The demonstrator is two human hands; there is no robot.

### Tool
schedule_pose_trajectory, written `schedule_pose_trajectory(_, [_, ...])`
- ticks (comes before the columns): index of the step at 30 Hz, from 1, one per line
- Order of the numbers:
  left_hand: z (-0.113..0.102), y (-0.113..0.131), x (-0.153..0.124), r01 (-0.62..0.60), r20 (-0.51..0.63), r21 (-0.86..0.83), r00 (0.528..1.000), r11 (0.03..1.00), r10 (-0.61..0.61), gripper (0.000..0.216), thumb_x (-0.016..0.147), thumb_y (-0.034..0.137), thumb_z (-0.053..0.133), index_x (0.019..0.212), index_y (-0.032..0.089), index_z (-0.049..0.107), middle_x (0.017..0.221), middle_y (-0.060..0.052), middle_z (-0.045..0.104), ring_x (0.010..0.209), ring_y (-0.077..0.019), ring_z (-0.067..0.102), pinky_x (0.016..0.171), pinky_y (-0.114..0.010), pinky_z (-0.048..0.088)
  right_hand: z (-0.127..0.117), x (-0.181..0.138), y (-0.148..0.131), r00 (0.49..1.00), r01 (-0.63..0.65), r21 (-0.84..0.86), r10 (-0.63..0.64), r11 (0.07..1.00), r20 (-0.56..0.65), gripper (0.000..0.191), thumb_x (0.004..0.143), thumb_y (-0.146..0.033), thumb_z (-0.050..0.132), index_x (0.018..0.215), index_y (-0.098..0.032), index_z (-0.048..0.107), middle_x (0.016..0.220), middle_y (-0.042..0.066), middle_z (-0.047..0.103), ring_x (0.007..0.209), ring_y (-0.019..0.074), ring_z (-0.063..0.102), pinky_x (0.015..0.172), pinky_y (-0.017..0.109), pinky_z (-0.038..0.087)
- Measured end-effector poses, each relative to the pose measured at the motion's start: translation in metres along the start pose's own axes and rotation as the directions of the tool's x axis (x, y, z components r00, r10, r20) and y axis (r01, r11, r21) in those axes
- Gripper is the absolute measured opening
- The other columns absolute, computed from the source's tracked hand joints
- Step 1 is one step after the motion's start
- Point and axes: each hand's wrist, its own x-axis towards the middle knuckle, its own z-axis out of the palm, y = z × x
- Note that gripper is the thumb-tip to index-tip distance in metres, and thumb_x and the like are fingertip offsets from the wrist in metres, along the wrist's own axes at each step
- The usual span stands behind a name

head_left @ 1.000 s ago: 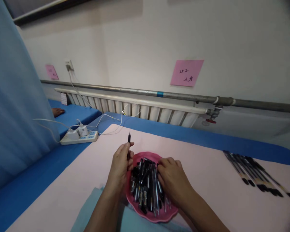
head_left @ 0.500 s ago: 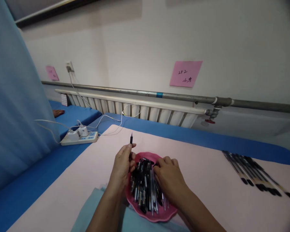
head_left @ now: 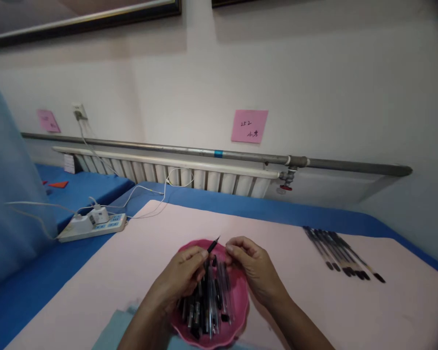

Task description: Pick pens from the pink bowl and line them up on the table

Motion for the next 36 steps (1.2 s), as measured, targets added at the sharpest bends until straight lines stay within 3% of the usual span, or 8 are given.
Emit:
schedule_pose_trajectory(9, [0.004, 0.007, -0.005, 0.003, 0.091, 0.168, 0.996, 0.986, -0.018, 0.031, 0.08, 0.047, 0.049, 0.065, 0.02, 0.044, 0.046, 0.008, 0.036, 0.034, -0.0033, 0.019, 0.036, -0.023, 0.008, -0.004, 0.002, -0.002, 1.0, -0.003, 0.08, 0.004, 0.997, -0.012, 0.022, 0.058, -0.031, 0.079, 0.07, -0.017, 0.067, 0.05, -0.004, 0.059, 0.045, 0.0105, 0.052, 0.049, 0.024, 0.04])
schedule_pose_trajectory(20, [0.001, 0.002, -0.004, -0.002, 0.118, 0.207, 0.993, 0.978, -0.023, 0.03, 0.08, 0.048, 0.048, 0.067, 0.02, 0.046, 0.046, 0.009, 0.031, 0.038, -0.0055, 0.02, 0.039, -0.024, 0.009, -0.008, -0.002, -0.007, 0.997, -0.02, -0.048, 0.024, 0.999, 0.078, 0.01, 0.06, -0.02, 0.071, 0.069, -0.017, 0.067, 0.052, -0.004, 0.06, 0.048, 0.0104, 0.052, 0.054, 0.025, 0.04])
schedule_pose_trajectory(25, [-0.001, -0.001, -0.001, -0.025, 0.137, 0.239, 0.991, 0.971, -0.009, 0.032, 0.079, 0.048, 0.051, 0.065, 0.02, 0.045, 0.045, 0.009, 0.033, 0.039, -0.0052, 0.021, 0.039, -0.022, 0.011, -0.008, -0.004, -0.011, 0.989, -0.068, -0.093, 0.079, 0.993, 0.121, 0.017, 0.059, -0.016, 0.069, 0.075, -0.018, 0.064, 0.057, -0.006, 0.058, 0.049, 0.0091, 0.051, 0.052, 0.024, 0.039])
schedule_pose_trajectory(29, [0.0, -0.004, 0.001, -0.03, 0.157, 0.184, 0.988, 0.982, 0.0, 0.032, 0.077, 0.048, 0.053, 0.064, 0.02, 0.045, 0.042, 0.009, 0.033, 0.035, -0.0041, 0.019, 0.036, -0.022, 0.009, -0.011, -0.004, -0.014, 0.987, -0.062, -0.085, 0.073, 0.994, 0.142, 0.016, 0.058, -0.014, 0.069, 0.072, -0.018, 0.061, 0.057, -0.007, 0.057, 0.049, 0.0088, 0.051, 0.052, 0.023, 0.039])
schedule_pose_trajectory(34, [0.003, -0.008, 0.002, 0.126, 0.19, 0.005, 0.974, 0.992, -0.125, 0.029, 0.076, 0.048, 0.054, 0.077, 0.02, 0.052, 0.043, 0.01, 0.038, 0.031, -0.0025, 0.013, 0.034, -0.021, 0.004, -0.013, -0.005, -0.018, 0.987, 0.011, -0.133, 0.01, 0.991, 0.161, 0.014, 0.06, -0.011, 0.068, 0.069, -0.018, 0.062, 0.056, -0.007, 0.057, 0.052, 0.0082, 0.051, 0.054, 0.021, 0.039])
schedule_pose_trajectory(36, [0.004, -0.009, 0.002, 0.125, 0.182, -0.01, 0.976, 0.992, -0.121, 0.03, 0.075, 0.049, 0.056, 0.078, 0.019, 0.053, 0.043, 0.01, 0.038, 0.031, -0.0022, 0.014, 0.034, -0.021, 0.003, -0.014, -0.004, -0.018, 0.986, -0.009, -0.121, 0.029, 0.993, 0.163, 0.013, 0.06, -0.012, 0.068, 0.069, -0.018, 0.062, 0.056, -0.007, 0.058, 0.05, 0.0086, 0.053, 0.053, 0.022, 0.039])
